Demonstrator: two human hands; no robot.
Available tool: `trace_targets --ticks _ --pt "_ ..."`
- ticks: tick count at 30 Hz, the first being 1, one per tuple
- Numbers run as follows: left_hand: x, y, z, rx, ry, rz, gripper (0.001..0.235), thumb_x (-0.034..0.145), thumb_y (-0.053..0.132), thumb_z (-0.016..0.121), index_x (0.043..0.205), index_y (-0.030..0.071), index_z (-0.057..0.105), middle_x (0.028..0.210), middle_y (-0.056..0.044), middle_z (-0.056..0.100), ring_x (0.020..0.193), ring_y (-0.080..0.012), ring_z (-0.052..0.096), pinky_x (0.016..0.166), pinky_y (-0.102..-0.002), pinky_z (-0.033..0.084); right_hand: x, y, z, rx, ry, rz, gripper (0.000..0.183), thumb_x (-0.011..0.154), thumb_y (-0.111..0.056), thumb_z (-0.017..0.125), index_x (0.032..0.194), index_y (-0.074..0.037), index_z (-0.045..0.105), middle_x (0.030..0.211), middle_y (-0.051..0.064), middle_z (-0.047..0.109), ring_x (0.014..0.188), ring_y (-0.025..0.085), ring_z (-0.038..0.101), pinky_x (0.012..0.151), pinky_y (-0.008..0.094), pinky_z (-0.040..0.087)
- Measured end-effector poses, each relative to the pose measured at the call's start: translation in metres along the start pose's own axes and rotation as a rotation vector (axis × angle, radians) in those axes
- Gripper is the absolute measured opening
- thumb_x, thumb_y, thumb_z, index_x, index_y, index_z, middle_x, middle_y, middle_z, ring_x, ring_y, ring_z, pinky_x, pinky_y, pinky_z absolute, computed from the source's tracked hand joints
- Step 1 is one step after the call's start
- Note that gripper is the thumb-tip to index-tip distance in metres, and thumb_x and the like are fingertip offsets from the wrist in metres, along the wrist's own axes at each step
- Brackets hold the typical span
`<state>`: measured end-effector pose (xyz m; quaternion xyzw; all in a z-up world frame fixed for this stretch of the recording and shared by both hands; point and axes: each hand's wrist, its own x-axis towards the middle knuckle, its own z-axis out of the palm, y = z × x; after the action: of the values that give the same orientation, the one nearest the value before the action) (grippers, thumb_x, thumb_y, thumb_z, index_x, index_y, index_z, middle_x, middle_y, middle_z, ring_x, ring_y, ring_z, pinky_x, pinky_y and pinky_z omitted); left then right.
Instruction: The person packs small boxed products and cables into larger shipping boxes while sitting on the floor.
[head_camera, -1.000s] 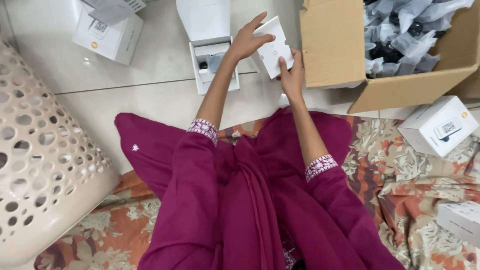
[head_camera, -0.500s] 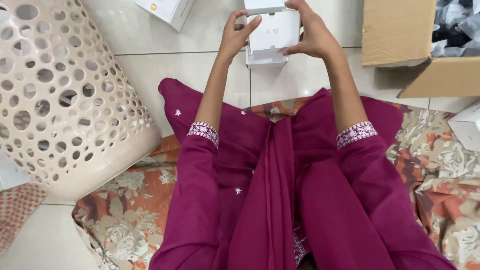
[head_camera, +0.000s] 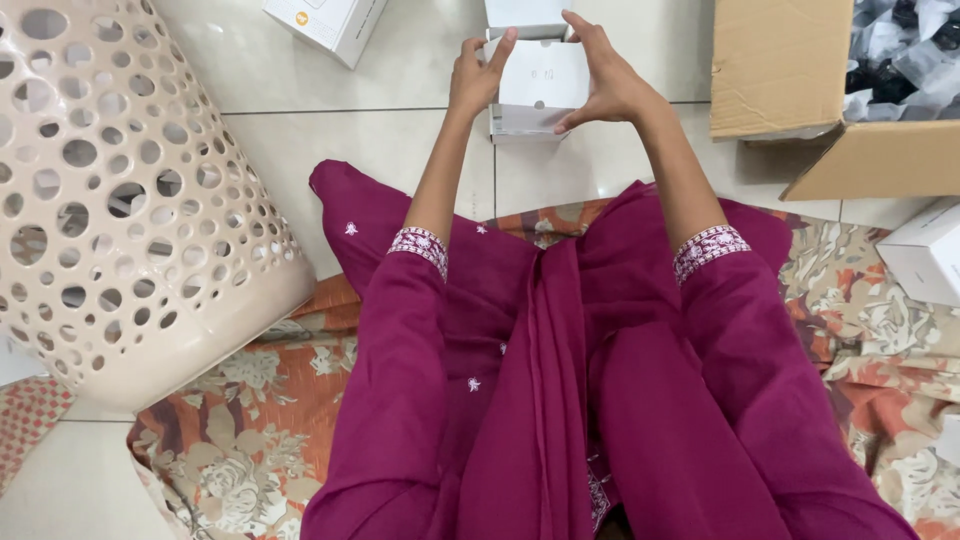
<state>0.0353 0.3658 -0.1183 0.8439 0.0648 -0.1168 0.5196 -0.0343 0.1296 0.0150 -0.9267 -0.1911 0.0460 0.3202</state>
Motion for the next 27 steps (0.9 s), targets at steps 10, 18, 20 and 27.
trace_targets --ticks 10,18,20,27 --pt "0.008 -0.013 0.023 -0.087 0.019 0.012 0.121 0.072 0.096 0.05 0.131 -0.01 0.056 0.111 -0.028 0.067 0.11 -0.0375 0.071 0.094 -0.05 0.058 -0.001 0.04 0.032 0.085 -0.11 0.001 0.123 0.062 -0.001 0.089 0.164 -0.023 0.024 0.153 0.017 0.044 0.13 0.041 0.057 0.105 0.047 0.056" --pt "0.016 -0.036 0.024 0.023 -0.007 -0.166 0.102 0.082 0.087 0.023 0.143 0.013 0.058 0.142 -0.03 0.047 0.134 -0.045 0.048 0.105 -0.058 0.044 0.006 0.033 0.027 -0.067 -0.193 0.125 0.119 0.062 0.0 0.088 0.161 -0.024 0.027 0.149 0.014 0.044 0.119 0.04 0.062 0.099 0.048 0.055" --pt "0.029 -0.063 0.017 0.119 0.076 0.14 0.069 0.108 0.065 0.028 0.154 0.021 0.053 0.154 -0.021 0.052 0.145 -0.043 0.046 0.122 -0.055 0.037 0.006 0.028 0.029 -0.105 -0.25 0.133 0.119 0.063 -0.001 0.09 0.16 -0.026 0.027 0.149 0.013 0.044 0.118 0.037 0.063 0.102 0.046 0.055" --pt "-0.051 0.038 -0.059 0.346 -0.322 0.388 0.115 0.057 0.014 0.092 0.155 0.018 0.031 0.153 -0.015 0.042 0.143 -0.0357 0.035 0.117 -0.049 0.032 0.003 0.048 0.038 -0.065 -0.264 0.169 0.122 0.06 0.003 0.089 0.161 -0.028 0.027 0.152 0.011 0.041 0.119 0.037 0.062 0.107 0.045 0.051"
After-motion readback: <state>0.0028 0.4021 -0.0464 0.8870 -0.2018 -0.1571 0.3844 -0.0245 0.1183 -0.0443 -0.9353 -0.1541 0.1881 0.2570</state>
